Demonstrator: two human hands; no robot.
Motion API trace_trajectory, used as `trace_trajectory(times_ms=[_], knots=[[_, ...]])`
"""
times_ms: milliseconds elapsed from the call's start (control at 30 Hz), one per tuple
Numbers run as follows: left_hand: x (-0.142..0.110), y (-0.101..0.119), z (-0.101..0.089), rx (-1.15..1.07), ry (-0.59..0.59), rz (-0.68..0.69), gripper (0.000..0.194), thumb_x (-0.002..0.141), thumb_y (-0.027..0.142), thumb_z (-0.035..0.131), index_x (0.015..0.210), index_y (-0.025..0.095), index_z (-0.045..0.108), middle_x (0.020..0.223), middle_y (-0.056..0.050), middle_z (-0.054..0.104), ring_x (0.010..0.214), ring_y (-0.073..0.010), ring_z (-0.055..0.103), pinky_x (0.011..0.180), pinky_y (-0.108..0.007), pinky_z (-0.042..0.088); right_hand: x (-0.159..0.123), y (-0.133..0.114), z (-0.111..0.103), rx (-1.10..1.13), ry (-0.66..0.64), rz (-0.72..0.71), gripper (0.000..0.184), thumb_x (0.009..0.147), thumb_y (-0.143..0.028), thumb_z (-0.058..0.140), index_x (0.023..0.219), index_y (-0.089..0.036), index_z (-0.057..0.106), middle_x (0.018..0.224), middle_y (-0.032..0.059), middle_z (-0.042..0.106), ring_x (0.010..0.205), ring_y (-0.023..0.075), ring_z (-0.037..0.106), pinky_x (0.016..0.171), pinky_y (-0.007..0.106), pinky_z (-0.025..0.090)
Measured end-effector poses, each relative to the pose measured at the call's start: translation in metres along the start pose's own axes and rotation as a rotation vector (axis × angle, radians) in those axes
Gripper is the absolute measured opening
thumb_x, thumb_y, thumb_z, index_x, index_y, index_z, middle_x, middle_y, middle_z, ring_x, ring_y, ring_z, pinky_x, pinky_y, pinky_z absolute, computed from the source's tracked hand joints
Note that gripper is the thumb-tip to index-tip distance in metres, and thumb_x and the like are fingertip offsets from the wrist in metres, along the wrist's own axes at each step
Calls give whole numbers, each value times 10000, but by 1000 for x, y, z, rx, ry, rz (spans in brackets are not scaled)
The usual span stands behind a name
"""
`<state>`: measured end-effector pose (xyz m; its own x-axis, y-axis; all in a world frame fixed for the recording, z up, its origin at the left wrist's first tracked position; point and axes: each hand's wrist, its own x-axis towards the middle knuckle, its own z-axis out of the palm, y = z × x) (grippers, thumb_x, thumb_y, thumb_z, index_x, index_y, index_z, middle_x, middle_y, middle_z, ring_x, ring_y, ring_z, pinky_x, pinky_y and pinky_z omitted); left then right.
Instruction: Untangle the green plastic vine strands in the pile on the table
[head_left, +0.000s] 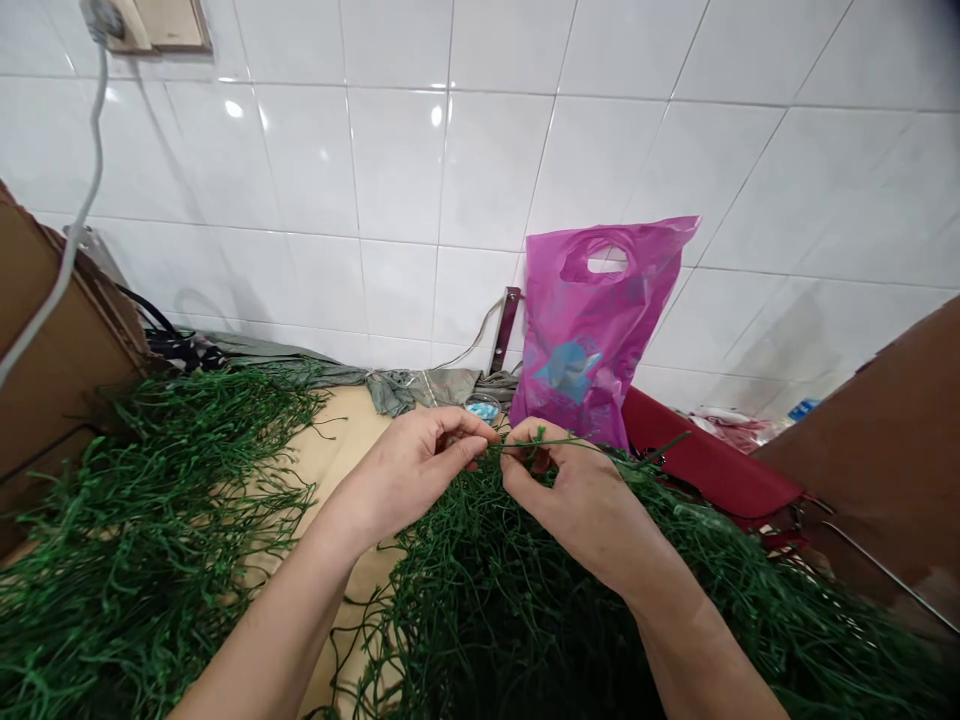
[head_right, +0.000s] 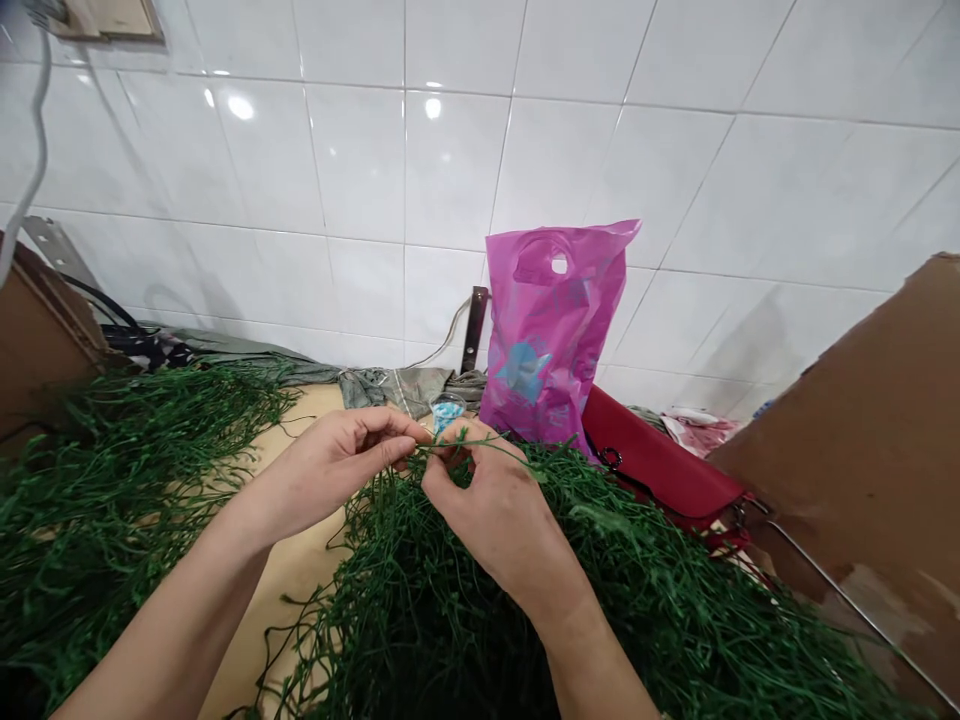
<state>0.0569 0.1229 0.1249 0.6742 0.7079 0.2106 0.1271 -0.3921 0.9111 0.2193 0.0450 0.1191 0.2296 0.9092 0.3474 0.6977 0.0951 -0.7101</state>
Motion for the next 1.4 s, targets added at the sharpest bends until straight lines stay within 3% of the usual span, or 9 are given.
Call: trace_trajectory(times_ms=[133, 333, 433, 600, 767, 900, 1067, 1267, 1400], knots=[[-3, 4, 0, 94, -18, 29, 229, 931, 289, 531, 973, 169, 722, 876, -39, 690, 783, -175, 564, 717, -282, 415, 3, 1, -6, 249, -120, 78, 119, 761, -343, 573, 748, -224, 580, 657, -24, 518, 622, 154, 473, 591, 286, 383], [-5, 3, -1, 17, -111, -11, 206, 894, 366, 622, 925, 179, 704, 731, 17, 581, 657, -130, 465, 590, -246, 344, 5, 8, -9, 651, -153, 150, 153, 705, -335, 681, 746, -212, 599, 776, 2, 612, 769, 161, 555, 704, 278, 445], [-3, 2, 1, 81, -90, 1, 188, 891, 360, 628, 869, 183, 686, 681, 41, 530, 623, -117, 437, 581, -242, 328, 3, 10, -5, 493, -149, 121, 101, 695, -281, 650, 723, -218, 576, 698, -24, 557, 667, 140, 487, 605, 261, 394], [-1, -2, 5, 232, -65, 71, 190, 929, 342, 575, 818, 194, 616, 687, 49, 522, 648, -121, 458, 601, -241, 330, 2, 12, 8, 153, -5, -110, 123, 731, -192, 554, 667, -224, 455, 638, -52, 434, 613, 117, 379, 553, 247, 316], [0, -9, 5, 218, -189, 49, 196, 955, 344, 528, 834, 194, 565, 723, 39, 494, 675, -129, 434, 603, -246, 321, 3, 16, 8, 56, -100, -286, 165, 733, -87, 490, 672, -218, 409, 659, -56, 362, 622, 102, 342, 557, 233, 290], [1, -8, 2, 52, -264, 14, 255, 960, 425, 517, 858, 193, 544, 690, 54, 398, 634, -122, 364, 570, -244, 298, 4, 19, -7, 150, -156, -217, 91, 805, -146, 539, 750, -218, 529, 692, -37, 510, 649, 126, 466, 586, 249, 365], [0, -8, -5, 33, -268, -24, 288, 965, 453, 494, 890, 183, 564, 701, 48, 376, 619, -121, 330, 553, -246, 285, 4, 16, -18, 299, -411, -107, 127, 902, -221, 494, 847, -214, 608, 787, 6, 606, 747, 158, 568, 705, 281, 470], [2, -11, -8, 17, -207, -18, 286, 950, 451, 520, 837, 189, 542, 709, 36, 402, 648, -126, 351, 559, -249, 298, 2, 8, -15, 257, -356, -68, 178, 923, -334, 515, 858, -224, 639, 818, 4, 621, 775, 167, 565, 712, 269, 484], [1, -8, -10, -34, -295, -33, 312, 941, 469, 529, 866, 179, 616, 757, 5, 523, 674, -134, 434, 595, -265, 352, 2, 9, -16, 229, -381, -93, 273, 967, -364, 493, 796, -214, 643, 723, -2, 562, 688, 154, 498, 656, 273, 429]])
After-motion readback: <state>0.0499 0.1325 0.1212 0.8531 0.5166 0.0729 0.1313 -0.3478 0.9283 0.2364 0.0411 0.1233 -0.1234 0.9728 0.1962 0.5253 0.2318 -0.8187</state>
